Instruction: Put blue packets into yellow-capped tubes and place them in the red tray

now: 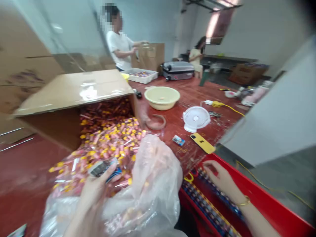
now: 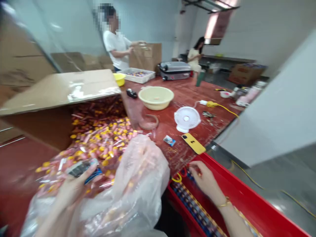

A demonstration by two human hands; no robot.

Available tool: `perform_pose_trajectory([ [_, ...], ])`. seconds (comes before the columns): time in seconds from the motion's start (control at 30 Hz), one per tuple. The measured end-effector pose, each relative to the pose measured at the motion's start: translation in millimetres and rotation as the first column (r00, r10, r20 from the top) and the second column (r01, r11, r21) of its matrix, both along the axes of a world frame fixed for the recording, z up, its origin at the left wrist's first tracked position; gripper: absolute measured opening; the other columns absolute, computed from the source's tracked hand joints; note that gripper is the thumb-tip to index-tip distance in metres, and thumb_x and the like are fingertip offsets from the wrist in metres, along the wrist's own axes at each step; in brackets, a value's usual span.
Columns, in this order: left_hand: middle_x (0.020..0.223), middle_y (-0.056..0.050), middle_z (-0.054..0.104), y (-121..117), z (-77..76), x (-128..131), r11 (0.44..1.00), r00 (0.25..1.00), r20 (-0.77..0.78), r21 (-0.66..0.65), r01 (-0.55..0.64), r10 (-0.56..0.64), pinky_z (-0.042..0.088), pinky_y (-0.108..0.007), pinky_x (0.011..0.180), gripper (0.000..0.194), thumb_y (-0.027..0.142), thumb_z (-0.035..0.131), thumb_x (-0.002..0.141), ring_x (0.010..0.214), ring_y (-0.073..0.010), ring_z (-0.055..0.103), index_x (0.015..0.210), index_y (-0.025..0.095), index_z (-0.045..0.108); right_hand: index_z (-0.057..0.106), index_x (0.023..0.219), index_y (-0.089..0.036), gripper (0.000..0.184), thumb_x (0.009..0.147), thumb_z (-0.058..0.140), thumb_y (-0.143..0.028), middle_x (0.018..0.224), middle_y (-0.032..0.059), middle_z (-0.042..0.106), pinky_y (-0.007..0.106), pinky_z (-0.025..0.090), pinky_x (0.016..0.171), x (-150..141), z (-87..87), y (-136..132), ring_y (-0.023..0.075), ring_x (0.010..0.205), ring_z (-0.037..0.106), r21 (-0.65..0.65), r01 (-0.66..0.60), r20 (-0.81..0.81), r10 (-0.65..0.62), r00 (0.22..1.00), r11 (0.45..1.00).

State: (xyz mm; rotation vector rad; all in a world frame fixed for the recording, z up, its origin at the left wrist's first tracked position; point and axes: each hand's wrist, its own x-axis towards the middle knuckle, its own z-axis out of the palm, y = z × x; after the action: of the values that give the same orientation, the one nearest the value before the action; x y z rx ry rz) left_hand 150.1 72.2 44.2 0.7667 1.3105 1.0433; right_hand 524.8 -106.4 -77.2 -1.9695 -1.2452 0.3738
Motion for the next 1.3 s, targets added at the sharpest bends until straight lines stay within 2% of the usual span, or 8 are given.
perform_pose_trajectory([
  [0.13,0.067,0.002,0.065,-5,-0.6,-34,0.998,0.995,0.094,0.038,-0.045,0.042,0.058,-0.025,0.055,0.046,0.032,0.091,0.043,0.06,-0.013,0.061,0.077,0.013,0.067,0.055,0.096,-0.022,0.014,0.089,0.044,-0.019,0.1,0.0083,0.062,0.036,0.045,0.089,-127,60.9,135,0.0201,0.099,0.057,0.213,-0.515,0.128,0.498,0.857,0.831],
  [0.33,0.077,-0.007,0.071,-20,-5.9,-51,1.0,0.995,0.102,-0.009,0.012,-0.011,0.058,-0.031,0.058,0.045,0.041,0.085,0.055,0.068,-0.0202,0.066,0.087,0.012,0.07,0.059,0.082,-0.021,0.016,0.072,0.057,-0.008,0.084,0.0017,0.065,0.027,0.044,0.076,-242,84.8,237,0.0174,0.084,0.06,-0.099,-0.75,0.183,0.753,0.632,0.654],
  [0.53,0.067,-0.007,0.068,-17,-14.1,-68,0.998,0.996,0.079,0.047,0.038,-0.042,0.053,-0.026,0.054,0.041,0.045,0.082,0.059,0.057,-0.0156,0.061,0.075,0.01,0.068,0.06,0.087,-0.017,0.009,0.077,0.059,-0.02,0.089,0.0096,0.065,0.031,0.043,0.073,-282,74.9,234,0.0228,0.084,0.06,-0.252,-0.733,0.19,0.774,0.604,0.633],
  [0.77,0.067,-0.006,0.068,-13,-12.9,-62,0.997,0.991,0.117,0.047,0.065,-0.07,0.056,-0.03,0.059,0.037,0.042,0.083,0.058,0.062,-0.018,0.062,0.074,0.011,0.069,0.062,0.086,-0.018,0.02,0.07,0.058,-0.006,0.092,0.0084,0.066,0.033,0.043,0.084,-274,72.3,223,0.0239,0.097,0.058,-0.221,-0.757,0.185,0.788,0.587,0.615],
  [0.9,0.079,-0.009,0.071,-12,-17.4,-58,0.998,0.987,0.151,0.024,0.059,-0.062,0.058,-0.032,0.061,0.043,0.041,0.085,0.056,0.072,-0.0212,0.065,0.084,0.011,0.071,0.061,0.096,-0.019,0.015,0.083,0.053,-0.022,0.089,0.0049,0.068,0.029,0.049,0.07,-252,82.4,224,0.0181,0.08,0.063,0.012,-0.752,-0.052,0.752,0.657,0.659],
  [1.03,0.072,-0.007,0.07,-11,-21.2,-56,0.996,0.981,0.168,-0.001,0.095,-0.093,0.058,-0.034,0.061,0.041,0.043,0.083,0.058,0.068,-0.0204,0.064,0.079,0.012,0.069,0.059,0.11,-0.02,0.031,0.085,0.057,-0.038,0.096,0.0061,0.068,0.029,0.051,0.071,-233,99.9,222,0.0177,0.082,0.064,0.257,-0.656,-0.372,0.699,0.61,0.71],
  [1.17,0.078,-0.009,0.071,-11,-25.6,-53,0.982,0.972,0.14,0.033,0.186,-0.189,0.055,-0.03,0.061,0.042,0.046,0.078,0.065,0.074,-0.0218,0.066,0.088,0.013,0.07,0.053,0.108,-0.021,0.029,0.086,0.059,-0.039,0.091,0.0052,0.063,0.029,0.049,0.067,-227,125.9,214,0.0157,0.075,0.06,0.353,-0.602,-0.273,0.694,0.666,0.717],
  [1.3,0.065,-0.007,0.067,-11,-27.3,-50,0.973,0.974,0.096,0.125,0.193,-0.205,0.048,-0.024,0.054,0.032,0.042,0.078,0.065,0.062,-0.0176,0.062,0.07,0.012,0.068,0.056,0.087,-0.021,0.012,0.087,0.058,-0.033,0.081,0.0026,0.06,0.028,0.045,0.066,-231,154.3,207,0.0145,0.069,0.054,0.333,-0.702,0.024,0.739,0.674,0.629],
])
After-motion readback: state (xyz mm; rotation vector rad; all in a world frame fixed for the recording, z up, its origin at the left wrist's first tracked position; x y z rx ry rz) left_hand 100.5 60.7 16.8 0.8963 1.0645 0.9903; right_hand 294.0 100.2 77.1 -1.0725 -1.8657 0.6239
